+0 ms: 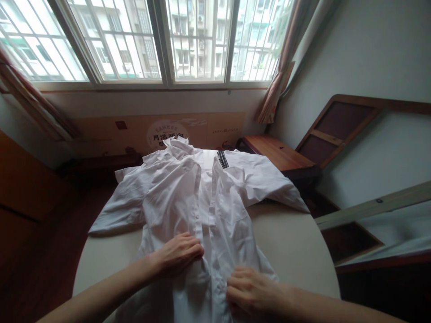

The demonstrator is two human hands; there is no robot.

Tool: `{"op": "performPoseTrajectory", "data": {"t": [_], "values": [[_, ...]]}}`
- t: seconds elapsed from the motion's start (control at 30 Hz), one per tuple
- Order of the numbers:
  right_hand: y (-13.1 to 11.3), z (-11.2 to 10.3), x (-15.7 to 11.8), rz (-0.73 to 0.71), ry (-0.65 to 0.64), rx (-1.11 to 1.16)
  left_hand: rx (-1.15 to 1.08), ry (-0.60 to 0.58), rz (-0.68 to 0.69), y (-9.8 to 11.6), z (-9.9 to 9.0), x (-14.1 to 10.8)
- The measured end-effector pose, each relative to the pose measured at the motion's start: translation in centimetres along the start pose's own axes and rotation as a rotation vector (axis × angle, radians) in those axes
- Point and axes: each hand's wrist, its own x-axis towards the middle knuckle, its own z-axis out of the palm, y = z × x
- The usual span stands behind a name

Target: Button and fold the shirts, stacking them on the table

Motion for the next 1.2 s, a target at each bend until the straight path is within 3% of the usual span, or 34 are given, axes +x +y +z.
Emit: {"op": "performPoseTrajectory", "data": {"t": [0.1, 0.2, 0.27, 0.33, 0.4, 0.5, 0.6, 0.7, 0.9, 1.07, 1.13, 1.2], "values": [[-2.3, 1.1, -1.4, -0.013, -0.014, -0.013, -0.092, -0.046, 0.032, 2.2, 0.5, -0.4], [-2.1, -0.3, -1.0, -0.086, -0.031, 0.015, -0.184, -0.109, 0.035, 3.0, -0.6, 0.1], [-0.3, -3.1, 0.3, -0.063, 0.003, 0.038, -0.217, -0.112, 0.021, 2.4, -2.1, 0.9], [2.3, -5.9, 2.0, 0.057, 0.093, -0.005, -0.176, -0.069, 0.012, 0.9, -3.7, 1.6], [4.9, -7.6, 3.6, 0.057, 0.096, -0.014, -0.089, -0.05, 0.018, -1.0, -4.4, 2.0], [7.5, -6.5, 4.7, -0.042, 0.012, 0.055, -0.004, -0.079, 0.012, -3.4, -3.4, 1.7], [8.2, -3.4, 4.8, 0.012, 0.029, 0.082, -0.005, -0.012, -0.058, -4.5, -1.1, 1.2], [8.0, -2.1, 4.7, 0.063, 0.051, 0.051, -0.025, 0.095, -0.094, -4.3, 0.0, 1.2], [4.4, -5.3, 3.4, 0.03, 0.023, 0.204, -0.032, 0.284, 0.008, -1.2, -0.6, 0.8], [0.8, -4.8, 1.8, 0.038, -0.038, 0.233, 0.032, 0.184, 0.044, 2.5, 0.0, -0.7], [0.8, -4.8, 1.9, 0.038, -0.046, 0.267, 0.045, 0.158, 0.05, 3.0, -0.5, -0.7], [2.3, -6.1, 2.9, 0.092, 0.018, 0.333, 0.07, 0.204, 0.004, 2.3, -2.2, 0.1]]}}
